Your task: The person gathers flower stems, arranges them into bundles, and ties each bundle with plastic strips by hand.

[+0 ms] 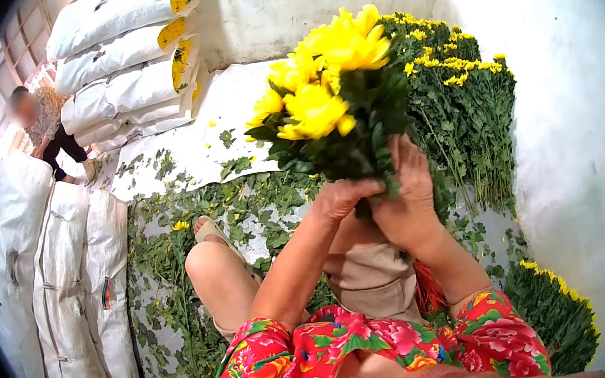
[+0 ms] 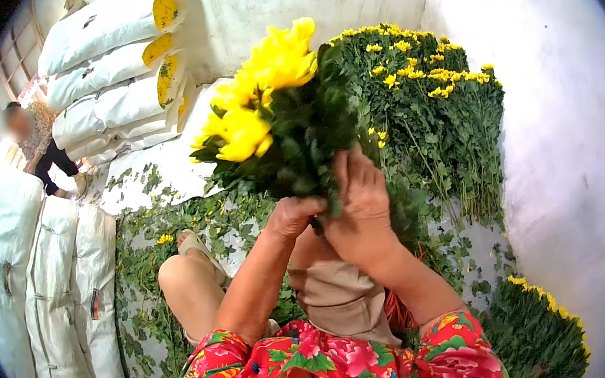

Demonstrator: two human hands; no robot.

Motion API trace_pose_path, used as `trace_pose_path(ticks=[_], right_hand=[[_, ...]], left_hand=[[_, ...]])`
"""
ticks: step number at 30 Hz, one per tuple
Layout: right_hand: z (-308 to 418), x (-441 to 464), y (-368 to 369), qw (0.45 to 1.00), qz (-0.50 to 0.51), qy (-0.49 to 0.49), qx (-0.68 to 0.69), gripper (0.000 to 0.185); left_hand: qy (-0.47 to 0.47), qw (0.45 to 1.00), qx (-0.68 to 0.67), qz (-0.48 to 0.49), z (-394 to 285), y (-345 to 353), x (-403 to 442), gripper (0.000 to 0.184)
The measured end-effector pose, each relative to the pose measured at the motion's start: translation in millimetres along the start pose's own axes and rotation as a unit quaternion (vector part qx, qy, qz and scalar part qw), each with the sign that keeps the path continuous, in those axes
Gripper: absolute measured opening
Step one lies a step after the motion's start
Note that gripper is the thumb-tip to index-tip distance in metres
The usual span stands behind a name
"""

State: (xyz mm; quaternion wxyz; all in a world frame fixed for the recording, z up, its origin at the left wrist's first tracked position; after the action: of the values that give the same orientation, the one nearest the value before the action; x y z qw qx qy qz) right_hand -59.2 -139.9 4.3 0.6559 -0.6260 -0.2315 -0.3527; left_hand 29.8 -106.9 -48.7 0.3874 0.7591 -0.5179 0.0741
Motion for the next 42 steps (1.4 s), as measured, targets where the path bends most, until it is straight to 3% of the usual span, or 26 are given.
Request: trace_pose_path(ticks=[3,6,8,10,11,12,13,17,21,24,26,28,29,30,33,35,36,38,39,42], right_hand=[[6,-6,3,0.999,0.032,0.009,-0.022,0.072],[3,1,-10,0.998,0.042,-0.014,0.053,0.069],[-17,13,-28,0.963,0.088,0.041,0.252,0.060],[-35,13,-35,0.934,0.004,0.164,0.316,0.062],[-27,21,-37,0.967,-0.037,0.085,0.237,0.064],[-23,18,-30,0.976,-0.010,0.059,0.209,0.064],[-24,17,-30,0.976,-0.023,0.058,0.207,0.062],[-44,10,-28,0.949,-0.092,0.072,0.292,0.047],[-47,5,-38,0.937,-0.130,0.085,0.312,0.040],[-34,21,-26,0.932,-0.111,0.092,0.331,0.037],[-34,25,-26,0.955,-0.087,0.068,0.276,0.032],[-47,23,-15,0.895,-0.039,0.161,0.413,0.030],[-58,21,-10,0.877,-0.072,0.200,0.430,0.026],[-65,15,-4,0.818,-0.061,0.268,0.505,0.029],[-66,16,-5,0.835,-0.093,0.232,0.490,0.033],[-52,16,-3,0.876,-0.064,0.213,0.427,0.039],[-47,16,0,0.876,-0.064,0.215,0.427,0.039],[-36,19,-6,0.923,-0.105,0.152,0.337,0.042],[-35,16,2,0.924,-0.039,0.159,0.346,0.044],[-33,18,2,0.917,-0.033,0.172,0.359,0.042]], left_hand=[[-0.112,0.980,0.056,-0.152,12,-10,-4,0.045],[-0.042,0.981,-0.056,-0.180,15,-24,2,0.040],[-0.077,0.969,-0.100,-0.211,19,-27,-4,0.044],[-0.094,0.966,-0.090,-0.224,30,-33,-12,0.044],[-0.104,0.963,-0.091,-0.232,39,-34,-17,0.044],[-0.114,0.961,-0.091,-0.237,47,-34,-20,0.044],[-0.102,0.966,-0.038,-0.234,51,-34,-22,0.059],[-0.160,0.954,-0.151,-0.205,63,-30,-27,0.060],[-0.160,0.958,-0.112,-0.210,61,-31,-26,0.062],[-0.169,0.959,-0.061,-0.220,64,-30,-34,0.061],[-0.147,0.959,-0.091,-0.227,72,-34,-34,0.061],[-0.148,0.952,-0.115,-0.242,73,-37,-38,0.063],[-0.154,0.955,-0.136,-0.214,71,-35,-35,0.064],[-0.150,0.951,-0.148,-0.226,70,-35,-34,0.065],[-0.184,0.943,-0.135,-0.244,70,-37,-37,0.067],[-0.098,0.957,-0.182,-0.204,62,-34,-35,0.052],[-0.100,0.956,-0.183,-0.205,68,-37,-38,0.052],[-0.135,0.956,-0.073,-0.250,80,-50,-44,0.055],[-0.136,0.957,-0.056,-0.250,82,-52,-44,0.057],[-0.125,0.958,-0.092,-0.239,78,-48,-45,0.051]])
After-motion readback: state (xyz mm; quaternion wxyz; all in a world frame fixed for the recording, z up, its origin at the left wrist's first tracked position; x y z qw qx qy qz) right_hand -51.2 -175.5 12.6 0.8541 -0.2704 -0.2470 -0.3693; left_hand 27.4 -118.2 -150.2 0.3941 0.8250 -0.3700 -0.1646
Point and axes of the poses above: each hand's wrist, its own x-axis towards the middle knuckle, its own y-axis out of the palm, z = x × y, the point moved 8 cm from there along x, towards the middle knuckle, and after that the axes turned 5 degrees about -z, right-handed, at the moved point
